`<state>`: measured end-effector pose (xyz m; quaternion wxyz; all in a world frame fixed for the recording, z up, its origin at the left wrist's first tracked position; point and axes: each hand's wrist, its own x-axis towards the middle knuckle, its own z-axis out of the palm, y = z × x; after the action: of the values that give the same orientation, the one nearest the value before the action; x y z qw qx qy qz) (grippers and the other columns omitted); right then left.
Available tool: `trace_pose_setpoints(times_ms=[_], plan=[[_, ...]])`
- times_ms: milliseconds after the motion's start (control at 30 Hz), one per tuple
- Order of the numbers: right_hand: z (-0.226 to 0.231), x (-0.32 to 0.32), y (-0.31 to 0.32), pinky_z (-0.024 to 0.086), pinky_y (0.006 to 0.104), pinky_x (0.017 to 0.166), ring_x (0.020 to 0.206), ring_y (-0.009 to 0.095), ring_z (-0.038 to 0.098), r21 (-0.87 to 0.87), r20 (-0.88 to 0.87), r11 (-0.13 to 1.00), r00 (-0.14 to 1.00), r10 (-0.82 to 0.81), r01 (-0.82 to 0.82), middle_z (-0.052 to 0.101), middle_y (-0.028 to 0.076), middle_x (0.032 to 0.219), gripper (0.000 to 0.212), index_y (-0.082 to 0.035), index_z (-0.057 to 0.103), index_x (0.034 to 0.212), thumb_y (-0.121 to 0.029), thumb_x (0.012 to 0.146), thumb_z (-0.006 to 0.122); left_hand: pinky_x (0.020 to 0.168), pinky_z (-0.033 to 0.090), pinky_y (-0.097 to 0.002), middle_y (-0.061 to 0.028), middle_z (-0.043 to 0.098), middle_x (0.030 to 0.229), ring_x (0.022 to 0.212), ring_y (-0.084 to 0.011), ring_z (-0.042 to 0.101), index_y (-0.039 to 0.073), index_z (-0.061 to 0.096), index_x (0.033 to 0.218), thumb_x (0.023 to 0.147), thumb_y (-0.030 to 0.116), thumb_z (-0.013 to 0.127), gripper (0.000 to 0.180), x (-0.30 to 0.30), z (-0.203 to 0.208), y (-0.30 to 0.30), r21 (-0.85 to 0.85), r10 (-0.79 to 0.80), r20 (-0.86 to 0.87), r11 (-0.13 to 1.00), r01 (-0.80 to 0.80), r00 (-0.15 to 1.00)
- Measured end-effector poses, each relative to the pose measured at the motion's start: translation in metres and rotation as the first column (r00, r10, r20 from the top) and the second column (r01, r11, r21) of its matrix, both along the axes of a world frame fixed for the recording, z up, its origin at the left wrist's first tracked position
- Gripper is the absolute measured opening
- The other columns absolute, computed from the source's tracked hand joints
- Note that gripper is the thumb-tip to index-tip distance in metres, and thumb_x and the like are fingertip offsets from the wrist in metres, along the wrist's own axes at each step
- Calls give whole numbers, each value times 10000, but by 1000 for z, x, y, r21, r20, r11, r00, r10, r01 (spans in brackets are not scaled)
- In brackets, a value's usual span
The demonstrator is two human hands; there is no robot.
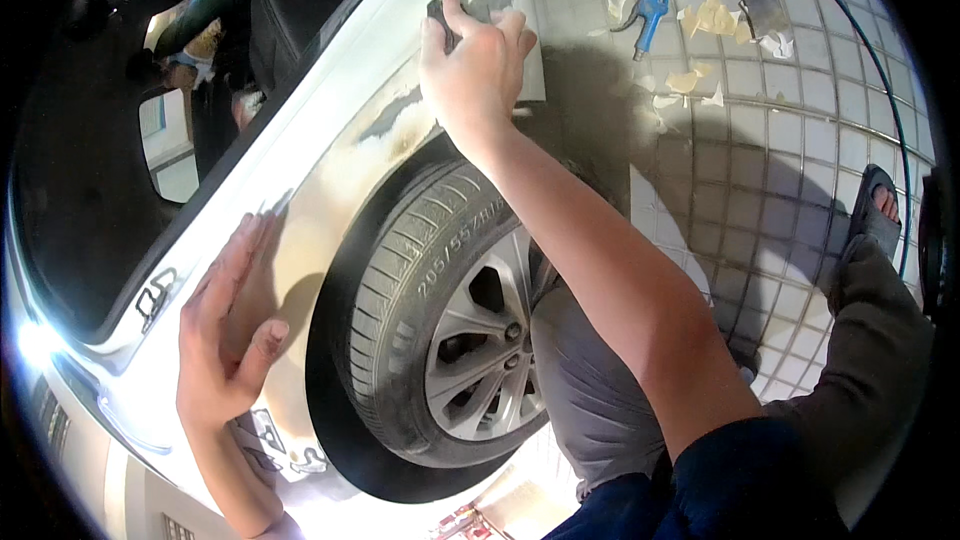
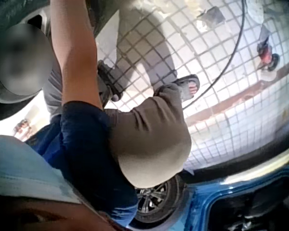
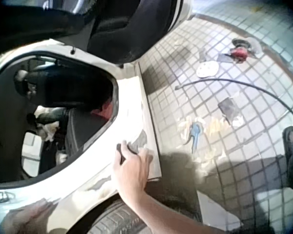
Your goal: The person sands the rear bumper of a white car using a sanding block and sandpaper. They work on the area above the wheel arch, smoothing the surface and removing material. The person switches between different sanding tools and checks the surface by hand.
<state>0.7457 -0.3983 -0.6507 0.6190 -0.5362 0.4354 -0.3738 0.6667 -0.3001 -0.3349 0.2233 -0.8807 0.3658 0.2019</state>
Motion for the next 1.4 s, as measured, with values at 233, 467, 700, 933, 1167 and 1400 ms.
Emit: trace_pose_setpoints(times_ms=[233, 467, 700, 933, 1167, 1400], plan=[[3, -9, 28, 425, 427, 991, 1093, 317, 478, 30, 157, 993, 982, 105, -111, 565, 214, 1166, 368, -37, 719, 1305, -224, 990, 686, 1216, 335, -468, -251, 570, 1492, 1421, -424, 515, -41, 500, 1506, 794, 192, 707, 778, 0, 0, -1, -38, -7, 18, 999, 8, 1000], [14, -46, 62, 466, 477, 988, 1121, 363, 519, -126, 63, 992, 998, 24, -16, 561, 243, 1195, 367, -44, 728, 1285, -239, 976, 703, 1221, 335, -482, -237, 558, 1513, 1419, -385, 528, -24, 459, 1548, 860, 301, 707, 800, 2, 6, -4, 43, -78, 13, 996, 78, 997], [-10, -5, 29, 496, 458, 941, 1058, 350, 536, -187, 21, 979, 997, -77, 80, 614, 239, 1033, 369, -83, 730, 1303, -244, 972, 708, 1196, 371, -445, -254, 575, 1482, 1403, -438, 529, -19, 528, 1486, 770, 74, 719, 747, -2, -1, -10, -31, -69, 17, 997, 69, 997], [-11, 8, 3, 503, 444, 912, 1031, 338, 522, -71, 14, 997, 1000, -18, 19, 594, 223, 1038, 283, -98, 767, 1215, -226, 970, 707, 1166, 404, -428, -263, 571, 1482, 1372, -451, 554, -11, 527, 1492, 751, 75, 735, 774, 2, -4, -3, -41, -82, 2, 996, 82, 997], [-3, -23, 43, 514, 452, 925, 1071, 360, 539, -102, 98, 993, 993, 68, -58, 592, 235, 1100, 366, -111, 741, 1278, -259, 943, 735, 1151, 415, -415, -273, 580, 1466, 1351, -446, 573, -16, 525, 1491, 766, 69, 740, 761, 3, 5, -2, -31, -87, -4, 996, 86, 996], [1, -42, 59, 522, 444, 901, 1098, 325, 530, -175, 24, 984, 999, 44, -39, 601, 200, 1094, 382, -139, 741, 1287, -249, 922, 749, 1155, 410, -413, -281, 588, 1451, 1367, -445, 560, -30, 539, 1473, 771, 73, 735, 736, 1, 0, -7, -40, -91, 36, 995, 92, 995]])
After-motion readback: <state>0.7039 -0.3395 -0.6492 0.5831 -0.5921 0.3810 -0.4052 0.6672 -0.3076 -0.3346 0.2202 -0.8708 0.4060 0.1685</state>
